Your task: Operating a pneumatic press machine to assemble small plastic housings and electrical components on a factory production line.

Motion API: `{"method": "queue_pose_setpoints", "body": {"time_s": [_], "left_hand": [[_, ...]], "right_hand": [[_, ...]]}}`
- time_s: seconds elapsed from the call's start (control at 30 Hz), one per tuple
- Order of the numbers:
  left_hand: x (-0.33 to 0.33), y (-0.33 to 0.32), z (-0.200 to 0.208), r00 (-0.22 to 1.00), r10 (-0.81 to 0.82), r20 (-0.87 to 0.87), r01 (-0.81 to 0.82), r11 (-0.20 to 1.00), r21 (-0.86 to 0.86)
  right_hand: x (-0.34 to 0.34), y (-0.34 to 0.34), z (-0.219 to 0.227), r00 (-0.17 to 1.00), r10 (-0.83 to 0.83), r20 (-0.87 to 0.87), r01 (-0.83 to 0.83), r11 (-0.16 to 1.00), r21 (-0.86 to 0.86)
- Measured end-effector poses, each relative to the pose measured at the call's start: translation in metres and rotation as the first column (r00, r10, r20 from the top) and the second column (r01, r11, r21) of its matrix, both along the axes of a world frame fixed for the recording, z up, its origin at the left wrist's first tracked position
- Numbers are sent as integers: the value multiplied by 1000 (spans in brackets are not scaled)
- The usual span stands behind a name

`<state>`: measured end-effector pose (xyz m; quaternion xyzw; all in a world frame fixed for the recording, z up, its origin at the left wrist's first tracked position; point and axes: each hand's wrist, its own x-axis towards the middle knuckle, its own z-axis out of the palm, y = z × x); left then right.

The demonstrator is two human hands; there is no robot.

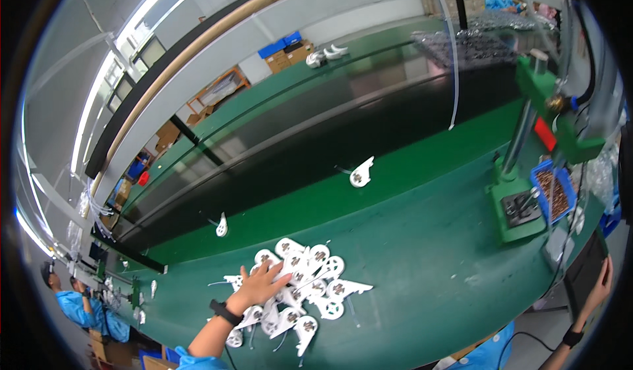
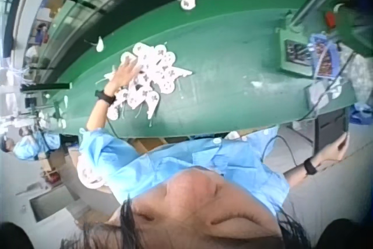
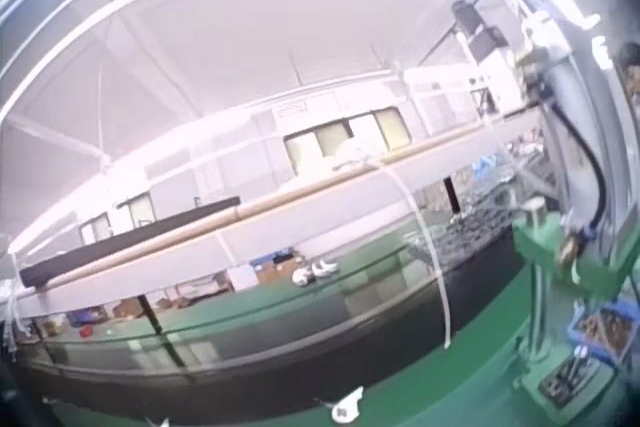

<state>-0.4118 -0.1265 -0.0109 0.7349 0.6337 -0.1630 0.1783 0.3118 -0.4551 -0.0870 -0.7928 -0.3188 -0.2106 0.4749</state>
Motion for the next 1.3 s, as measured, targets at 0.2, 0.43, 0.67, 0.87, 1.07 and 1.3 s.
{"method": "queue_pose_setpoints", "body": {"time_s": [0.2,0.43,0.67,0.87,1.07,1.3], "left_hand": [[101,59,34,967,-254,23,198,805,559],[255,179,-19,924,-351,149,238,836,495],[286,200,-38,956,-98,276,118,991,-55],[286,78,26,844,-313,435,417,894,-166],[229,32,26,783,-148,604,95,988,120],[229,14,52,646,13,763,-258,945,203]], "right_hand": [[-31,41,44,987,39,-154,-6,979,206],[-82,94,72,970,212,-122,-198,974,114],[-81,76,57,968,212,-131,-207,977,48],[-65,63,43,920,251,-302,-252,967,37],[-52,83,45,844,334,-421,-338,939,66],[-39,95,48,867,326,-378,-342,939,25]]}}
